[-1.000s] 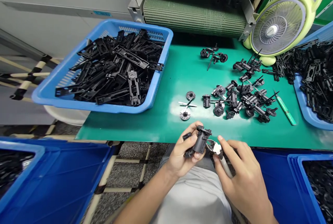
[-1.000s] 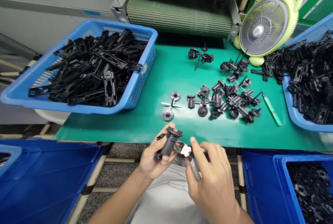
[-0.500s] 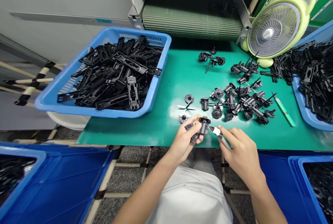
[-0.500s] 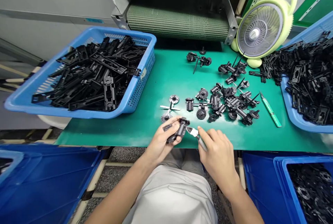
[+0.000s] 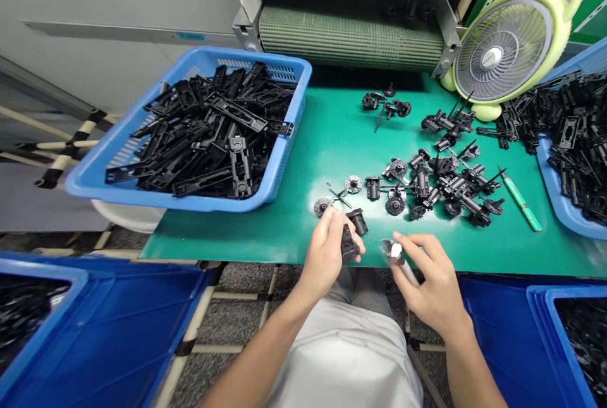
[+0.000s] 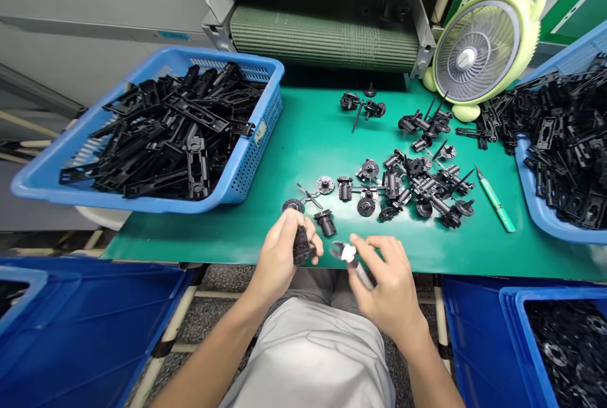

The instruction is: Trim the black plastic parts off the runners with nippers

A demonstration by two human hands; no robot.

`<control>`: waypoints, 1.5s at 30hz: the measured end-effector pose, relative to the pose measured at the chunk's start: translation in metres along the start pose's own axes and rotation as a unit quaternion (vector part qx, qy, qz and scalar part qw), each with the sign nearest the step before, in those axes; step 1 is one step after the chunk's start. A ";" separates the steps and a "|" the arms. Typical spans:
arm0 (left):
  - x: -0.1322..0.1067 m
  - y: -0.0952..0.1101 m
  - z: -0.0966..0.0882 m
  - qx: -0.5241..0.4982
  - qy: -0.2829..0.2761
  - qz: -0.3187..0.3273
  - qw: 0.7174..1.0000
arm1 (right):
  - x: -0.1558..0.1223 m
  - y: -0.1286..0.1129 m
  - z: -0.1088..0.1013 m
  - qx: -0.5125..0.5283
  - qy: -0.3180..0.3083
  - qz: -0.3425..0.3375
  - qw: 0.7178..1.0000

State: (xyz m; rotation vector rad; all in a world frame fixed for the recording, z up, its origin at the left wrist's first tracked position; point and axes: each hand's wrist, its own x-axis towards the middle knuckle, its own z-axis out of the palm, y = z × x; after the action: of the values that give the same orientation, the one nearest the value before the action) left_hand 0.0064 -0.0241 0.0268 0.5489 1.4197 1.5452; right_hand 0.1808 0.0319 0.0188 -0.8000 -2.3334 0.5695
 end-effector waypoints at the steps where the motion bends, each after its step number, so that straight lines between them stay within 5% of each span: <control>1: -0.005 0.003 0.002 -0.052 -0.028 -0.025 0.998 | 0.000 -0.006 -0.004 0.003 -0.011 -0.025 1.000; 5: -0.017 0.015 0.010 -0.153 -0.104 -0.076 0.980 | -0.002 -0.022 -0.014 -0.025 -0.067 -0.066 0.995; 16: -0.025 0.016 0.012 -0.232 -0.183 -0.128 0.947 | -0.010 -0.035 -0.025 -0.025 -0.099 -0.037 0.994; 30: -0.029 0.014 0.016 -0.301 -0.223 -0.170 0.911 | -0.015 -0.041 -0.036 -0.096 -0.116 -0.051 0.987; 45: -0.028 0.014 0.024 -0.285 -0.204 -0.175 0.920 | -0.016 -0.037 -0.036 -0.083 -0.089 -0.051 0.991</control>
State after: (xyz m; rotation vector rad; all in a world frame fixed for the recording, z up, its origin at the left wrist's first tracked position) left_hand 0.0346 -0.0342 0.0528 0.2207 0.6567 1.3629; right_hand 0.2001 0.0013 0.0590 -0.7255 -2.5969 0.4216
